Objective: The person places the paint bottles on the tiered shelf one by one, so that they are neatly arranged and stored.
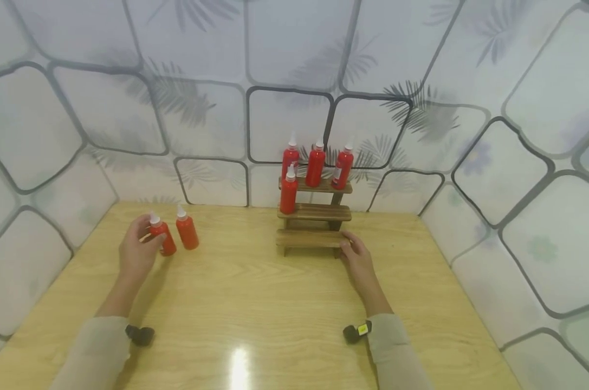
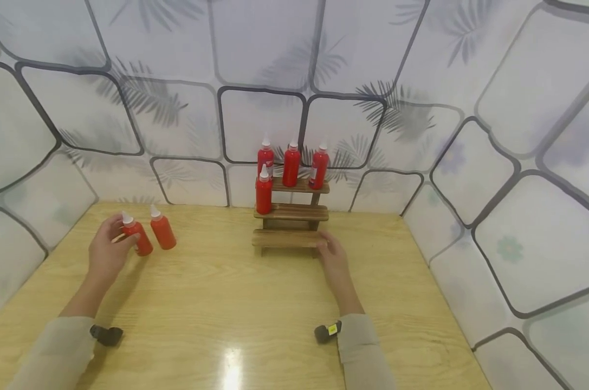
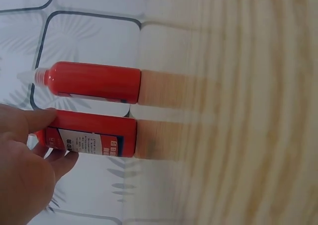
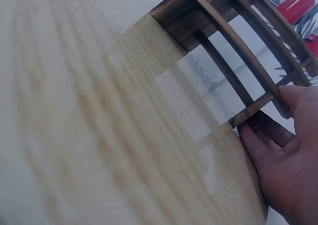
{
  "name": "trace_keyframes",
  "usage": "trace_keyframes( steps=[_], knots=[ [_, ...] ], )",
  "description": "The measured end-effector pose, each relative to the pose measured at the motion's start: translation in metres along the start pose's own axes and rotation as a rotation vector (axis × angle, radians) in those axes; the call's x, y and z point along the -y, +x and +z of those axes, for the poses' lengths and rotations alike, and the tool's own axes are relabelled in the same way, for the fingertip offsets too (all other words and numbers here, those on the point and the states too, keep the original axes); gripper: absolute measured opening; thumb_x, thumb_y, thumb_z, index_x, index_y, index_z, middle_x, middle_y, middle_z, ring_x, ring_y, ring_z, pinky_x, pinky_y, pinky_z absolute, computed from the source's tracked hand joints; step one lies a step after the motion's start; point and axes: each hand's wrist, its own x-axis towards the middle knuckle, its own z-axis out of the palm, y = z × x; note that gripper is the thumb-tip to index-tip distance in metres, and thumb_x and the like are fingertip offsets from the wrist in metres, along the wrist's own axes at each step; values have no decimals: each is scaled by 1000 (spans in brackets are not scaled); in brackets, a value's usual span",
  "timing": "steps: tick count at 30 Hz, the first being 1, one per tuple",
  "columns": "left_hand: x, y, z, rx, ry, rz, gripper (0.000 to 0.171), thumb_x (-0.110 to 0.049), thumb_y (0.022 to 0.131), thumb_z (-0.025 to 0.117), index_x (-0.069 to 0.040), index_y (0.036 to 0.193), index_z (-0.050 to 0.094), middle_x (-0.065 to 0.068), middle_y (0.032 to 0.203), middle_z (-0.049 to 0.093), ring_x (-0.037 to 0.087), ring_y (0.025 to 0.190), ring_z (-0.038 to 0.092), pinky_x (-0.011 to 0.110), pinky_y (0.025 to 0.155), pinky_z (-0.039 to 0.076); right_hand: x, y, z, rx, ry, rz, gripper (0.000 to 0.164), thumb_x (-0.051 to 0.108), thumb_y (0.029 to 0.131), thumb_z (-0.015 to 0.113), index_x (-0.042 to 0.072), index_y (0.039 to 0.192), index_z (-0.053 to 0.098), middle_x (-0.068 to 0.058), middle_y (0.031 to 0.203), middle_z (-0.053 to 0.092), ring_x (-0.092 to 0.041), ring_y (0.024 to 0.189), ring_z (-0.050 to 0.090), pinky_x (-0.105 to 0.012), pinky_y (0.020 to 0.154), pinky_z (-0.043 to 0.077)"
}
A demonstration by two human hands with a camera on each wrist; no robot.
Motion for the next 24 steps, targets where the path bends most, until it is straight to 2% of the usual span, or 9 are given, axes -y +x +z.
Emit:
trace_keyframes(
  steps=[5, 9, 12, 18, 24],
  knots=[
    [-2, -2, -5, -87, 10, -19, 60, -14, 97, 66, -12, 152, 42, 15, 148, 51, 24, 131, 51, 38, 115, 43, 2, -1, 2, 7, 1, 6, 53, 35, 103, 56, 13, 149, 44, -14, 162, 30, -32, 147, 37, -40, 117, 39],
    [-5, -4, -8, -132, -37, 7, 56, -13, 95, 68, -18, 147, 48, 5, 139, 56, 10, 122, 51, 28, 110, 47, 4, -2, 3, 4, -2, 0, 53, 34, 104, 54, 11, 150, 43, -17, 162, 29, -34, 147, 36, -41, 118, 38],
    [-8, -7, -8, -142, -64, 38, 56, -13, 94, 71, -19, 146, 49, -1, 136, 57, 6, 120, 51, 20, 103, 48, 4, -2, 3, 0, -24, 0, 52, 34, 105, 53, 11, 150, 43, -17, 162, 29, -35, 147, 36, -42, 117, 38],
    [-22, -18, -3, -130, -146, 111, 56, -9, 92, 73, -16, 143, 51, -2, 133, 59, 6, 119, 56, 14, 99, 49, 3, -2, 1, 0, -16, 7, 50, 34, 104, 54, 13, 149, 44, -15, 161, 31, -33, 146, 37, -41, 117, 39],
    [-41, -27, 9, -47, -169, 187, 56, -11, 93, 73, -14, 145, 51, -4, 131, 61, 3, 120, 58, 12, 99, 49, 1, -1, 0, 12, -29, 0, 53, 38, 104, 54, 14, 150, 43, -15, 163, 28, -33, 148, 34, -42, 118, 38]
  ],
)
